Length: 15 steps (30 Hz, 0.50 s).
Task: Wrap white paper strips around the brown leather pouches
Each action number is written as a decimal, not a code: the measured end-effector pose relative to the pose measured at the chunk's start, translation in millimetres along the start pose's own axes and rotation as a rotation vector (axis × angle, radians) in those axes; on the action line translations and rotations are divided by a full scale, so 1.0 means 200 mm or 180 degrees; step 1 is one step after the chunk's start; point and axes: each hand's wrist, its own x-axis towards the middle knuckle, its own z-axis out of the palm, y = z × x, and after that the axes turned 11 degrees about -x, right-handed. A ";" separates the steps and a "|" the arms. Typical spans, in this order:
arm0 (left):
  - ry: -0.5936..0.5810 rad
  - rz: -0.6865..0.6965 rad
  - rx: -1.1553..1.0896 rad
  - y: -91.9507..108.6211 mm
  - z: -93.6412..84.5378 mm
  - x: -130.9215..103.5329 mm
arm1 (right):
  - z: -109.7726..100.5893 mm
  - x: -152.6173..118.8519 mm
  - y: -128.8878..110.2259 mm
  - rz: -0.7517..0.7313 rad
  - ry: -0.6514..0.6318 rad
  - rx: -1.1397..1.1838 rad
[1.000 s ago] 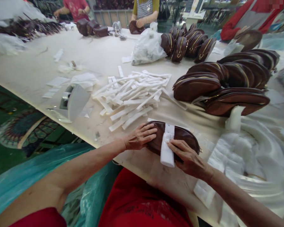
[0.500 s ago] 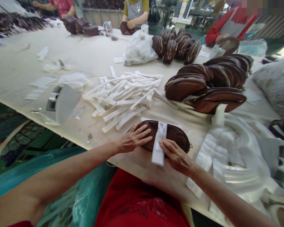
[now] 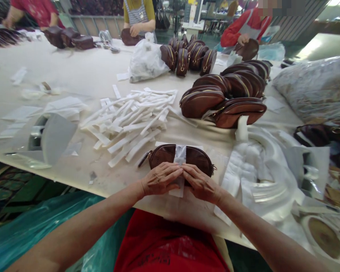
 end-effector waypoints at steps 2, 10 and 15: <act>0.0008 -0.0007 0.0063 0.01 -0.01 0.00 | 0.00 0.00 0.00 0.0002 0.0106 0.0156; -0.0035 0.0016 0.0303 0.01 -0.02 0.00 | -0.01 -0.02 0.01 -0.0100 0.0045 -0.0010; 0.0023 0.0088 0.0297 0.01 -0.02 -0.02 | -0.05 -0.01 -0.04 0.0002 -0.0487 -0.0356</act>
